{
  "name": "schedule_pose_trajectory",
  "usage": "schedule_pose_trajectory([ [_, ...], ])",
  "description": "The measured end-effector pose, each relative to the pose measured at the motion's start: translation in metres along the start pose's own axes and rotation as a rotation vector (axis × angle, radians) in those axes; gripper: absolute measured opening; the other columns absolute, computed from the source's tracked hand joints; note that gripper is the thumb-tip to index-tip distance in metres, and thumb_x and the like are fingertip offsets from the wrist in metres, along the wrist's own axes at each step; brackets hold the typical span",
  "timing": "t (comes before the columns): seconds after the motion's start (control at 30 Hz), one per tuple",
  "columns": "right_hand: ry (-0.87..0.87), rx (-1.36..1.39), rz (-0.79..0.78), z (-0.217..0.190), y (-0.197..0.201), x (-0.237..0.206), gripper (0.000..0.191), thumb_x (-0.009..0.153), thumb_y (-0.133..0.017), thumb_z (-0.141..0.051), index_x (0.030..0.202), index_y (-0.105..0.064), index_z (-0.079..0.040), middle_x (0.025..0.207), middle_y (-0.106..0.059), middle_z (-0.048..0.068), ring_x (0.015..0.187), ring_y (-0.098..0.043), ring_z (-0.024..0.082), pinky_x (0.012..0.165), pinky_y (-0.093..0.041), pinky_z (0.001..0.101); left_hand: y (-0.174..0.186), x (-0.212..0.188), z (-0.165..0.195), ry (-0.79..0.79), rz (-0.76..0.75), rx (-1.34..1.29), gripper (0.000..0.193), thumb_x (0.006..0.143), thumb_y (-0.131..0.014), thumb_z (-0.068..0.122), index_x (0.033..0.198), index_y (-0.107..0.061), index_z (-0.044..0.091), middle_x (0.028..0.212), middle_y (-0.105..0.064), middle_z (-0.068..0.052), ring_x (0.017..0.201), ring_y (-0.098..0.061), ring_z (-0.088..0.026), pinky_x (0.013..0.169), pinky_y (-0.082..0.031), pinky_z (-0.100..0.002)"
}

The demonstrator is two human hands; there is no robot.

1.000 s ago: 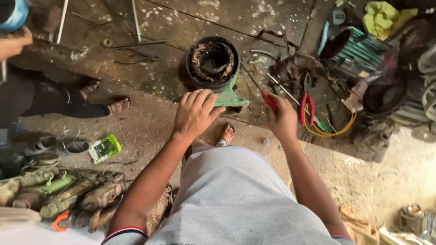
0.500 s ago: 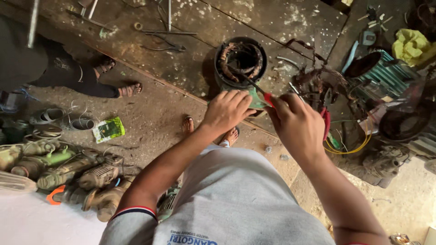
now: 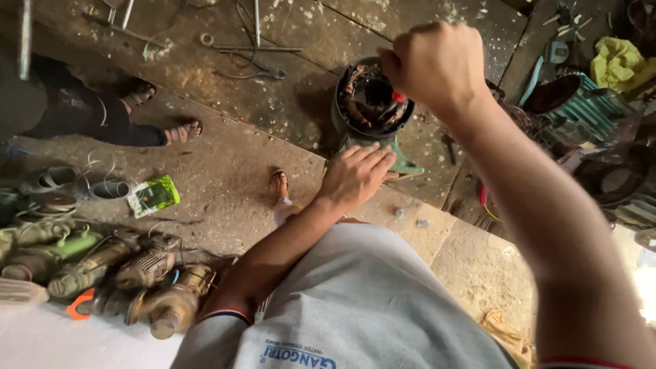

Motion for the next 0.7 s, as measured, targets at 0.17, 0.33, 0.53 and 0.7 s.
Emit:
schedule_pose_trajectory([
  [0.17, -0.051, 0.01, -0.264, 0.036, -0.061, 0.025, 0.043, 0.111, -0.058, -0.032, 0.077, -0.077, -0.014, 0.067, -0.071, 0.0, 0.043, -0.055, 0.016, 0.047, -0.049, 0.0375, 0.011, -0.004, -0.01, 0.0, 0.051, 0.049, 0.023, 0.104, -0.064, 0.016, 0.125, -0.071, 0.008, 0.125, -0.074, -0.011, 0.116, -0.07, -0.028, 0.099, -0.054, -0.042],
  [0.33, 0.012, 0.135, -0.258, 0.072, -0.111, 0.101, 0.034, 0.097, -0.065, -0.041, 0.079, -0.076, -0.014, 0.064, -0.07, 0.006, 0.051, -0.06, 0.019, 0.049, -0.051, 0.0417, 0.051, 0.003, 0.005, -0.08, 0.022, 0.024, 0.027, 0.089, -0.067, 0.015, 0.113, -0.072, 0.004, 0.123, -0.076, -0.015, 0.11, -0.071, -0.032, 0.088, -0.053, -0.044],
  [0.53, -0.055, 0.156, -0.246, 0.084, -0.122, 0.075, 0.034, 0.101, -0.07, -0.046, 0.092, -0.08, -0.015, 0.074, -0.073, 0.002, 0.056, -0.066, 0.021, 0.052, -0.054, 0.0393, 0.065, 0.005, 0.01, -0.092, 0.0, -0.019, 0.032, 0.093, -0.067, 0.021, 0.122, -0.072, 0.008, 0.13, -0.071, -0.011, 0.121, -0.067, -0.028, 0.099, -0.052, -0.042],
  [0.7, -0.073, 0.038, 0.174, 0.1, -0.023, 0.004, 0.022, 0.094, -0.077, -0.038, 0.092, -0.08, -0.017, 0.076, -0.072, 0.003, 0.056, -0.064, 0.022, 0.049, -0.05, 0.0363, 0.038, -0.025, -0.008, -0.02, -0.065, -0.143, 0.037, 0.09, -0.073, 0.028, 0.12, -0.071, 0.007, 0.129, -0.07, -0.01, 0.121, -0.065, -0.029, 0.099, -0.051, -0.044],
])
Point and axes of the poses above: each hand's wrist, its own x-axis towards the middle knuckle, its own y-axis out of the back of the hand, z = x × y, the point moved 9 cm from there along x, towards the middle knuckle
